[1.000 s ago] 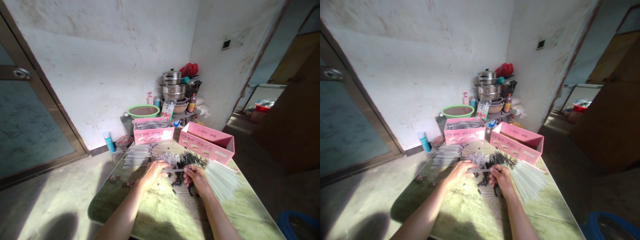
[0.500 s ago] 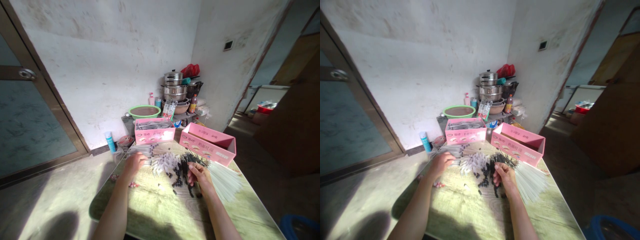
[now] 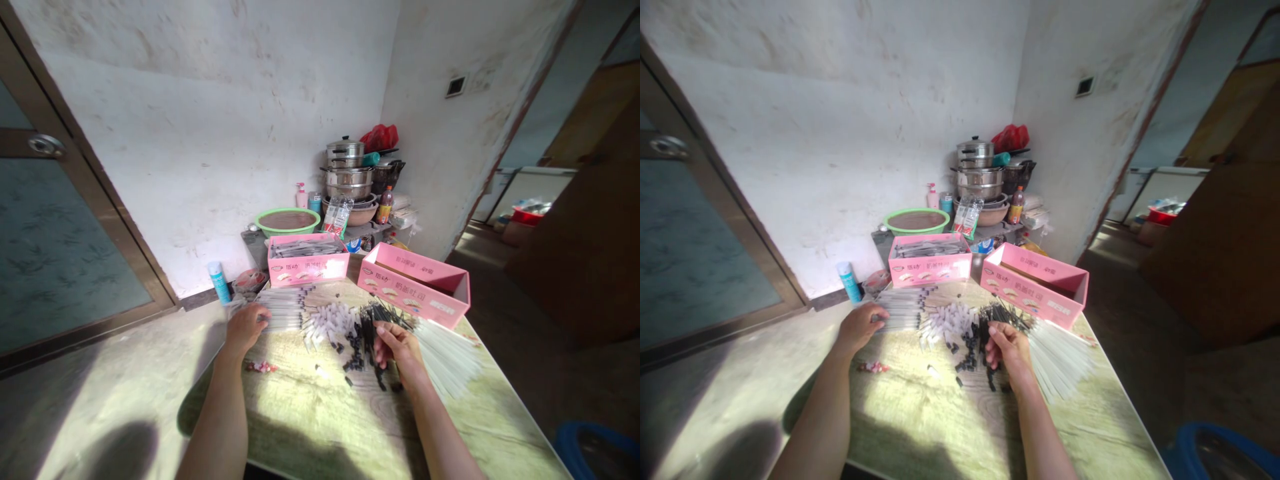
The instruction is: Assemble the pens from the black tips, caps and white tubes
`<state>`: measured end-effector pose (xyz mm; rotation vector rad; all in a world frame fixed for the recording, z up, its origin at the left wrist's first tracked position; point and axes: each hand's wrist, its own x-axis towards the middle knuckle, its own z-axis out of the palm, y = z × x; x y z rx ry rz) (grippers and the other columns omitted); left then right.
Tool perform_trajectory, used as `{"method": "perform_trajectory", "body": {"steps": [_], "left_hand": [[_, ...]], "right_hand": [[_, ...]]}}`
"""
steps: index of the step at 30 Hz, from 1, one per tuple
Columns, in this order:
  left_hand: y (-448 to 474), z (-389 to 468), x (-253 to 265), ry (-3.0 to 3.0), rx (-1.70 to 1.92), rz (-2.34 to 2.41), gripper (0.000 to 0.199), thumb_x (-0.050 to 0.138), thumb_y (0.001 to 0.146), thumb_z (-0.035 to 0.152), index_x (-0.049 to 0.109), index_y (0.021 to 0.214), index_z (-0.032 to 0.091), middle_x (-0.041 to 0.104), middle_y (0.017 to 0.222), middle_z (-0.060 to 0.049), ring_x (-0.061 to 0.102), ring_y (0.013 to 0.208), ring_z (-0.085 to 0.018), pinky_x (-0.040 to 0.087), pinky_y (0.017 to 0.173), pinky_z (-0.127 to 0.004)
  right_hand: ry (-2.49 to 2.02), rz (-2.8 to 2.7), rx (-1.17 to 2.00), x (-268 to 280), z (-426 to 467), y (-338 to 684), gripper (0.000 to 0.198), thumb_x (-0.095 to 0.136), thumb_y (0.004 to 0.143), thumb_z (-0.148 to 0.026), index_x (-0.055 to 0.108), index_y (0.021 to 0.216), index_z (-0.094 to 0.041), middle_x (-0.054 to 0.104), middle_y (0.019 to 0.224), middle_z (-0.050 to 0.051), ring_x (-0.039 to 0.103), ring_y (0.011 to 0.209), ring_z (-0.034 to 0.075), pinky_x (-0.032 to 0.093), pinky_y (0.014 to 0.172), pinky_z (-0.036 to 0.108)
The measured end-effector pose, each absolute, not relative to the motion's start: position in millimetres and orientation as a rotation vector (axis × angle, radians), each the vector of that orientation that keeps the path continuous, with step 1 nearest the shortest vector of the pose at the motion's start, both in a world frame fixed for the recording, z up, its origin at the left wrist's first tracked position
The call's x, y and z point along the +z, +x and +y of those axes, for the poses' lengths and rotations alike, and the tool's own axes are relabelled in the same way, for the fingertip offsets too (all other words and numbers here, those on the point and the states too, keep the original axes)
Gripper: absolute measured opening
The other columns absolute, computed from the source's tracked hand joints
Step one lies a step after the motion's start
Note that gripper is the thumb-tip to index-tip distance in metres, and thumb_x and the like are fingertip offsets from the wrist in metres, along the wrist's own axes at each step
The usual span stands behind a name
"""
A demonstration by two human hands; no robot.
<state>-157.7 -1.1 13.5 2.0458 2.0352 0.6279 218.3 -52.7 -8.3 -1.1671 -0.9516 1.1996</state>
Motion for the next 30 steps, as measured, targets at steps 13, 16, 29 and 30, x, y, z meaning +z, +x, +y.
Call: {"method": "perform_trajectory", "body": {"steps": [13, 16, 29, 30], "left_hand": [[-29, -2, 38, 2.267, 0.743, 1.287, 0.022, 0.067, 0.087, 0.011, 0.081, 0.101, 0.018, 0.077, 0.1, -0.006, 0.07, 0.082, -0.018, 0.052, 0.082, -0.028], [-2, -7, 26, 2.333, 0.713, 1.145, 0.018, 0.067, 0.09, 0.013, 0.082, 0.098, 0.019, 0.077, 0.097, -0.007, 0.071, 0.092, -0.022, 0.053, 0.089, -0.031], [-4, -13, -9, 2.296, 0.707, 1.176, 0.024, 0.058, 0.096, 0.02, 0.081, 0.092, 0.02, 0.074, 0.095, -0.008, 0.07, 0.088, -0.021, 0.053, 0.086, -0.032], [-2, -14, -7, 2.295, 0.694, 1.176, 0.023, 0.058, 0.096, 0.019, 0.081, 0.093, 0.02, 0.074, 0.096, -0.008, 0.07, 0.089, -0.021, 0.053, 0.087, -0.032]], "right_hand": [[-1.47, -0.794, 0.714, -21, -44, 253, 0.04, 0.08, 0.064, -0.056, 0.066, 0.065, -0.019, 0.062, 0.049, 0.002, 0.051, 0.035, 0.017, 0.034, 0.035, 0.027], [-1.637, -0.936, 0.52, -18, -46, 262, 0.039, 0.073, 0.071, -0.054, 0.075, 0.075, -0.016, 0.07, 0.058, 0.01, 0.063, 0.046, 0.025, 0.043, 0.045, 0.032], [-2.5, -1.472, 0.253, 2, -62, 287, 0.013, 0.073, 0.084, -0.032, 0.079, 0.087, -0.021, 0.081, 0.092, 0.016, 0.077, 0.089, 0.032, 0.045, 0.064, 0.033], [-2.497, -1.511, 0.247, -1, -61, 286, 0.012, 0.074, 0.084, -0.031, 0.078, 0.087, -0.021, 0.081, 0.092, 0.016, 0.077, 0.089, 0.032, 0.045, 0.065, 0.034]]}}
